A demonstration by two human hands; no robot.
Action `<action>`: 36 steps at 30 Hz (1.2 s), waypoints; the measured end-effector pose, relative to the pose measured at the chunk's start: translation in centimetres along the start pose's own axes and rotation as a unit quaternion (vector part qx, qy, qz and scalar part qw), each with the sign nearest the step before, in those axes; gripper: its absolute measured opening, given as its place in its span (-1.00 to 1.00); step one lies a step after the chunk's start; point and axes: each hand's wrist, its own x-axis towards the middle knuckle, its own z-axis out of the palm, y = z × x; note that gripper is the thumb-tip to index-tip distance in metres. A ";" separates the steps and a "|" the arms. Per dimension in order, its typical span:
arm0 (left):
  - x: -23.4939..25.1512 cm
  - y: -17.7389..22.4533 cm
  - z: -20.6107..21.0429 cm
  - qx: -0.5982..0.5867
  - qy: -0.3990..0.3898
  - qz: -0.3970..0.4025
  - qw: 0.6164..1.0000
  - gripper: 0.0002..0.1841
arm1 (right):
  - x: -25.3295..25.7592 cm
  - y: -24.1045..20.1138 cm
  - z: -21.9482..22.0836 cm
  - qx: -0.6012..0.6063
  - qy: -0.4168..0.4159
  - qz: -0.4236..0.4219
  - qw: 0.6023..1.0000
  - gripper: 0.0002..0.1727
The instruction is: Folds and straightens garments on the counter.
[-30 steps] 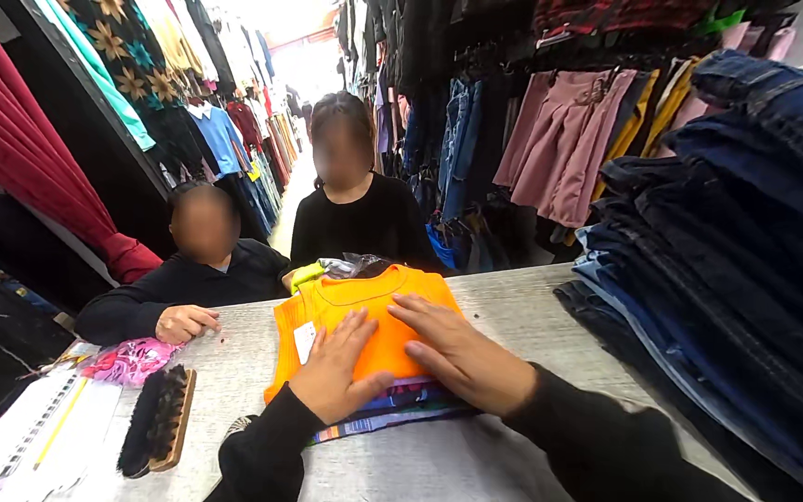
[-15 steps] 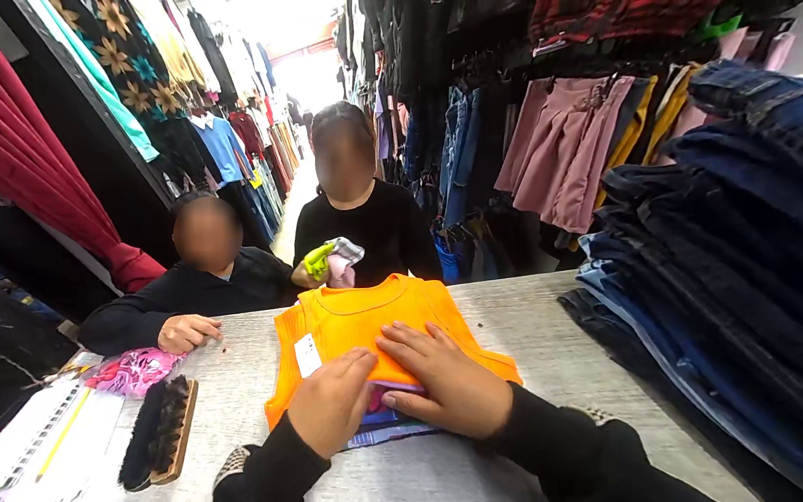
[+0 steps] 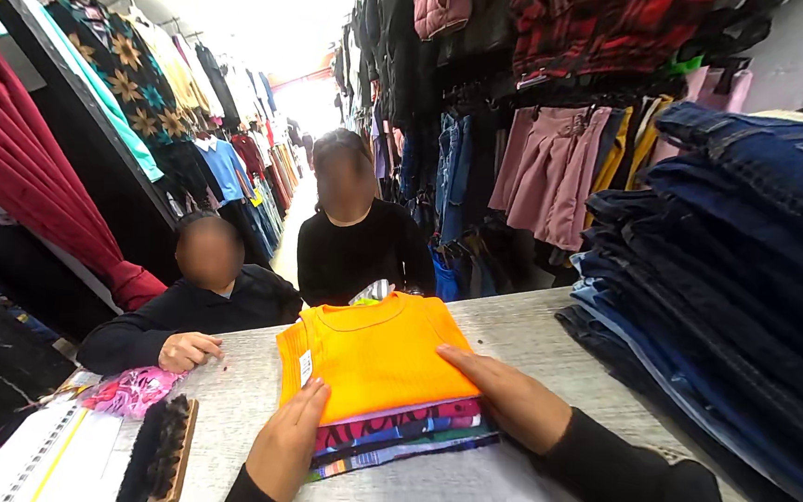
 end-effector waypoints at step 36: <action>0.0 1.2 0.5 0.030 -0.015 0.062 0.998 -0.57 | 1.0 -2.7 0.6 -0.004 -0.025 -0.098 0.995 -0.18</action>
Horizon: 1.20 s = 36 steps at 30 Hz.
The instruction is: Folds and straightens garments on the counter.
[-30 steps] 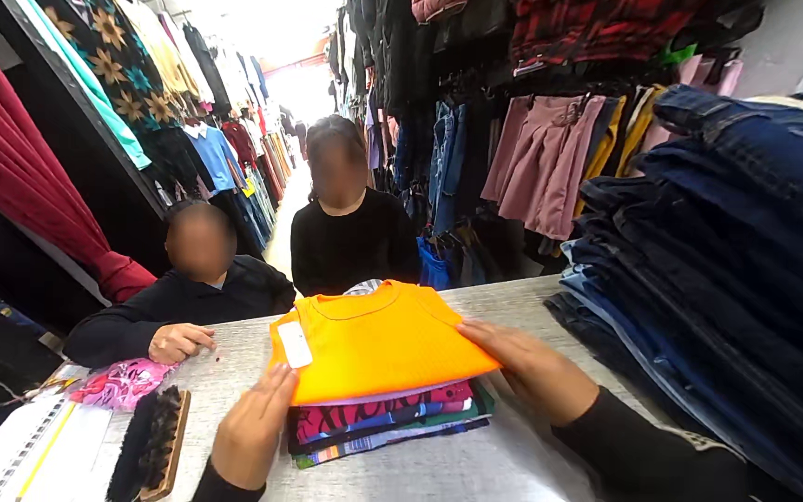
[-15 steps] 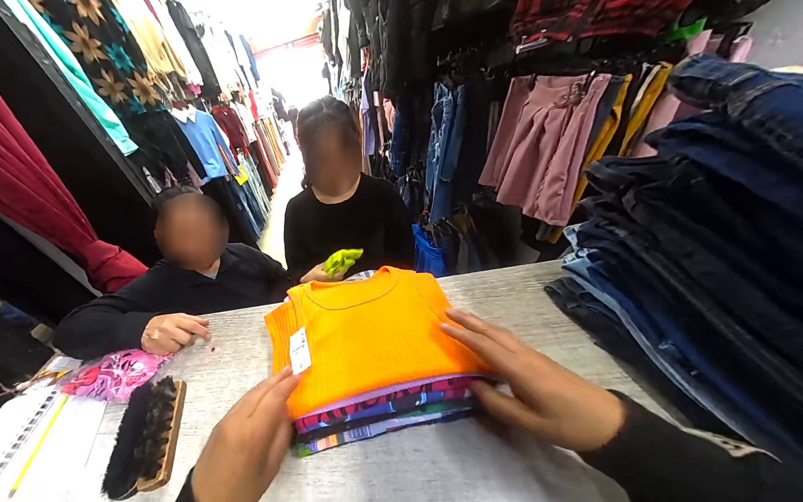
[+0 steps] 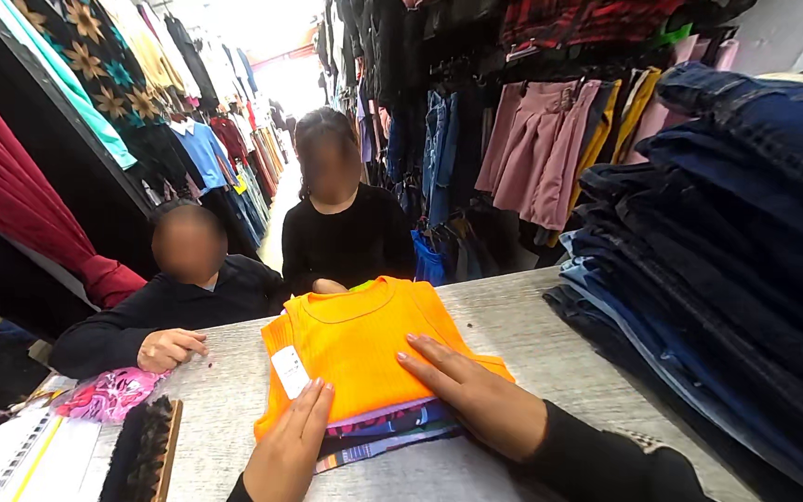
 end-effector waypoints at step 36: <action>4.5 -2.4 3.0 -0.166 -0.121 -0.133 0.970 -0.19 | 3.0 2.5 0.7 0.167 -0.147 0.254 0.941 -0.14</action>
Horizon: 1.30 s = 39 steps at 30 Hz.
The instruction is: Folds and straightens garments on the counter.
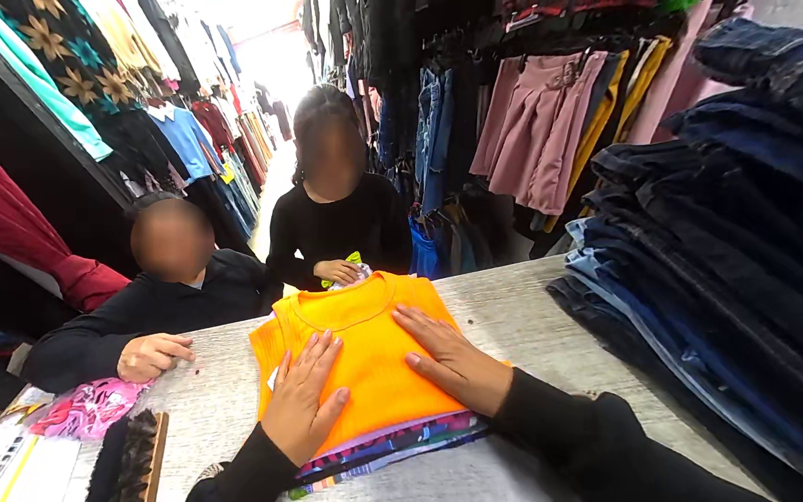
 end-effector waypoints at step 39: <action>-2.8 -1.1 -1.5 -0.141 -0.001 -0.177 0.974 -0.06 | -6.5 0.2 -0.4 0.005 0.060 -0.064 0.996 -0.07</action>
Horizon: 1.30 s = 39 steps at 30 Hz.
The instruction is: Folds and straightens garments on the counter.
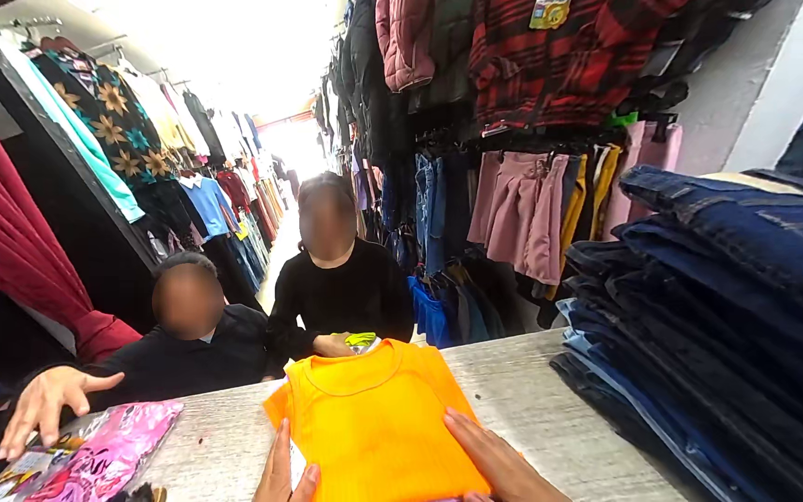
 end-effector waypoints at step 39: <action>-5.9 -2.9 0.3 0.010 0.171 0.080 0.982 -0.49 | 0.9 1.3 0.3 -0.038 0.040 0.016 0.998 -0.30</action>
